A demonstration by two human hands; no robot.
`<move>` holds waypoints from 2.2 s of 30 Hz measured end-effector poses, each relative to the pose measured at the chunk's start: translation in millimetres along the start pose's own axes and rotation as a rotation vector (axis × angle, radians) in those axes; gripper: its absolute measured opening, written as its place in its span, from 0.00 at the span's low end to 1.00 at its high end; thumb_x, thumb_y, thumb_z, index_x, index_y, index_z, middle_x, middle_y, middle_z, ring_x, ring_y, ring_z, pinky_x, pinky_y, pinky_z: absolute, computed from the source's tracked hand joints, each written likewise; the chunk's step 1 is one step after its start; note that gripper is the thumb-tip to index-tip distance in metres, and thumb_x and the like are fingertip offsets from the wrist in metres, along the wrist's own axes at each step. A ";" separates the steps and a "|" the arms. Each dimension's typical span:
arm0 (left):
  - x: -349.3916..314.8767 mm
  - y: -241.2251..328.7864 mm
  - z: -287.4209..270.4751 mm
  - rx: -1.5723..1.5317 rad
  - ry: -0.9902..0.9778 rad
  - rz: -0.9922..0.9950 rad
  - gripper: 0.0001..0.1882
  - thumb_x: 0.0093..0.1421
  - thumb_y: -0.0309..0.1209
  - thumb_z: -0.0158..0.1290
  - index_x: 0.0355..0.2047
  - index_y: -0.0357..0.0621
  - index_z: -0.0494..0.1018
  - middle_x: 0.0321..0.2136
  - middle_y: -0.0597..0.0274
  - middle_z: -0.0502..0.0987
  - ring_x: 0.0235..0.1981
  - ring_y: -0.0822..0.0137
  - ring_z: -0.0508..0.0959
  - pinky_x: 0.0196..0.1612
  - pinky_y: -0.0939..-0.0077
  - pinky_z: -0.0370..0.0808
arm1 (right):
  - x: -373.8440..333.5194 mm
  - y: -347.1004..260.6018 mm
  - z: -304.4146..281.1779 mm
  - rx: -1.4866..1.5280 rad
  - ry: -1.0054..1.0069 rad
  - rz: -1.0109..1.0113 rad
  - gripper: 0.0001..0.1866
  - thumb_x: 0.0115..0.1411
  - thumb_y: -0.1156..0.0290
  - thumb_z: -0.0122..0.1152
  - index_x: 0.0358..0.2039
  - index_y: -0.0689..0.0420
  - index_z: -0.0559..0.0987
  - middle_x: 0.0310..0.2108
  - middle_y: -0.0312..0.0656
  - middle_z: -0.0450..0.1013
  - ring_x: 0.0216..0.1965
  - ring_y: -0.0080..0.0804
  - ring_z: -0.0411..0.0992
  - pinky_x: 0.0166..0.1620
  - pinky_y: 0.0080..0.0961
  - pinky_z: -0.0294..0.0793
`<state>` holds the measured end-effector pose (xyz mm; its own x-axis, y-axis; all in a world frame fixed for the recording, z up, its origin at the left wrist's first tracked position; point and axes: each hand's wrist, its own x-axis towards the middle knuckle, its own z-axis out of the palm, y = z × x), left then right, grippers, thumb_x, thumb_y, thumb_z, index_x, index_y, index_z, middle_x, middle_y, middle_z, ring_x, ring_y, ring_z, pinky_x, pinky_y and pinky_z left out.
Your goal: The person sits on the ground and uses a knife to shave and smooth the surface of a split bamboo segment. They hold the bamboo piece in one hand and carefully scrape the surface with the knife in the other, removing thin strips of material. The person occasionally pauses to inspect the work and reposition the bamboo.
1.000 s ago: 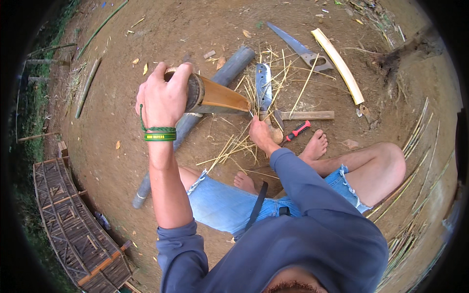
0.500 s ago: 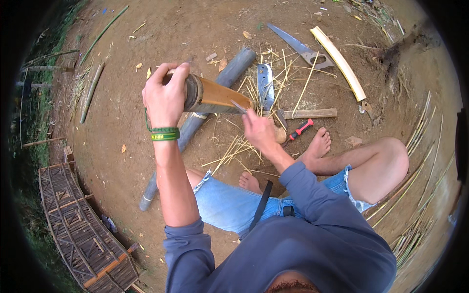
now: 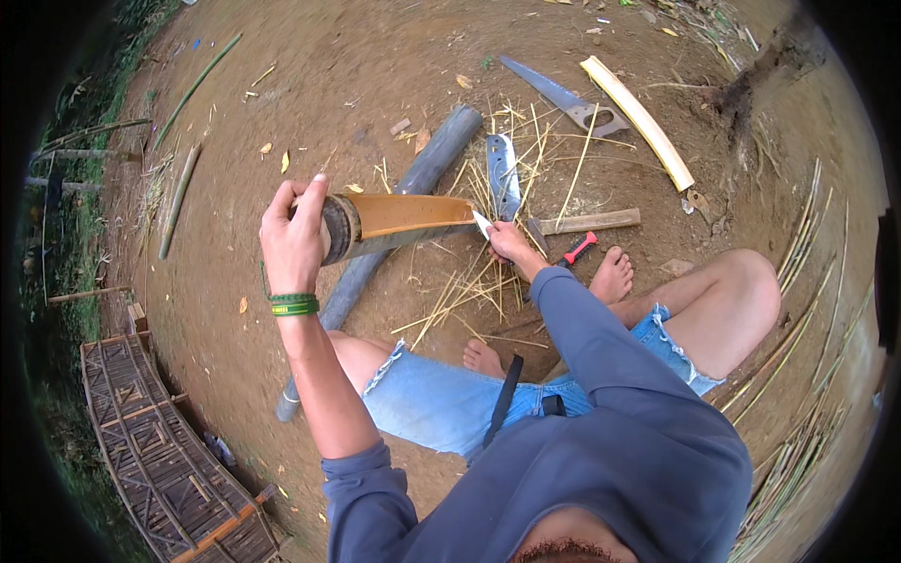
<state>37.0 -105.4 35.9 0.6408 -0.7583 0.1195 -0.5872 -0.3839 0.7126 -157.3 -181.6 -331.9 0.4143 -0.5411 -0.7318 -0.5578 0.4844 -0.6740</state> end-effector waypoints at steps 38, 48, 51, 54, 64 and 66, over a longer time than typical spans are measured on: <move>-32.1 -22.5 8.6 -0.448 0.349 -0.151 0.15 0.64 0.37 0.61 0.34 0.33 0.81 0.28 0.67 0.79 0.31 0.77 0.74 0.37 0.81 0.72 | -228.1 -159.9 48.0 0.105 -0.214 -0.511 0.25 0.74 0.55 0.38 0.41 0.62 0.79 0.24 0.43 0.72 0.27 0.33 0.72 0.30 0.35 0.70; -62.6 -28.6 11.8 -0.540 0.415 -0.144 0.11 0.65 0.34 0.61 0.33 0.37 0.80 0.27 0.68 0.78 0.31 0.79 0.73 0.36 0.82 0.70 | -41.8 -32.3 22.7 -0.096 0.227 -0.334 0.24 0.72 0.53 0.43 0.37 0.62 0.78 0.20 0.38 0.70 0.22 0.30 0.68 0.29 0.36 0.67; -69.5 -31.3 11.0 -0.541 0.416 -0.135 0.11 0.64 0.34 0.61 0.32 0.38 0.80 0.26 0.70 0.77 0.29 0.81 0.72 0.33 0.83 0.68 | -73.6 -48.4 27.4 -0.006 0.125 -0.367 0.25 0.72 0.53 0.44 0.33 0.63 0.77 0.19 0.39 0.68 0.22 0.30 0.66 0.29 0.36 0.64; -68.4 -25.7 14.2 -0.564 0.402 -0.146 0.11 0.64 0.34 0.61 0.31 0.37 0.80 0.25 0.71 0.76 0.27 0.81 0.71 0.31 0.84 0.67 | -110.7 -75.6 35.4 -0.005 0.108 -0.390 0.26 0.70 0.51 0.45 0.35 0.64 0.79 0.27 0.56 0.76 0.33 0.52 0.76 0.39 0.46 0.71; -70.2 -14.2 17.1 -0.462 0.422 -0.106 0.13 0.65 0.36 0.60 0.31 0.36 0.80 0.22 0.72 0.75 0.24 0.82 0.68 0.27 0.84 0.65 | -175.9 -109.6 48.8 0.067 0.144 -0.454 0.26 0.71 0.53 0.44 0.33 0.66 0.77 0.24 0.58 0.74 0.30 0.56 0.75 0.36 0.46 0.70; -74.7 -11.4 18.4 -0.482 0.409 -0.138 0.12 0.65 0.35 0.60 0.31 0.36 0.80 0.24 0.71 0.76 0.27 0.81 0.70 0.30 0.83 0.67 | -187.4 -109.3 48.0 0.128 0.097 -0.468 0.26 0.72 0.53 0.43 0.32 0.65 0.76 0.21 0.50 0.70 0.25 0.43 0.69 0.33 0.41 0.67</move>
<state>-13.3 -54.1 6.2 0.8872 -0.4203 0.1905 -0.2591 -0.1121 0.9593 -139.4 -100.2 -125.9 0.5270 -0.7795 -0.3386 -0.2328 0.2508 -0.9396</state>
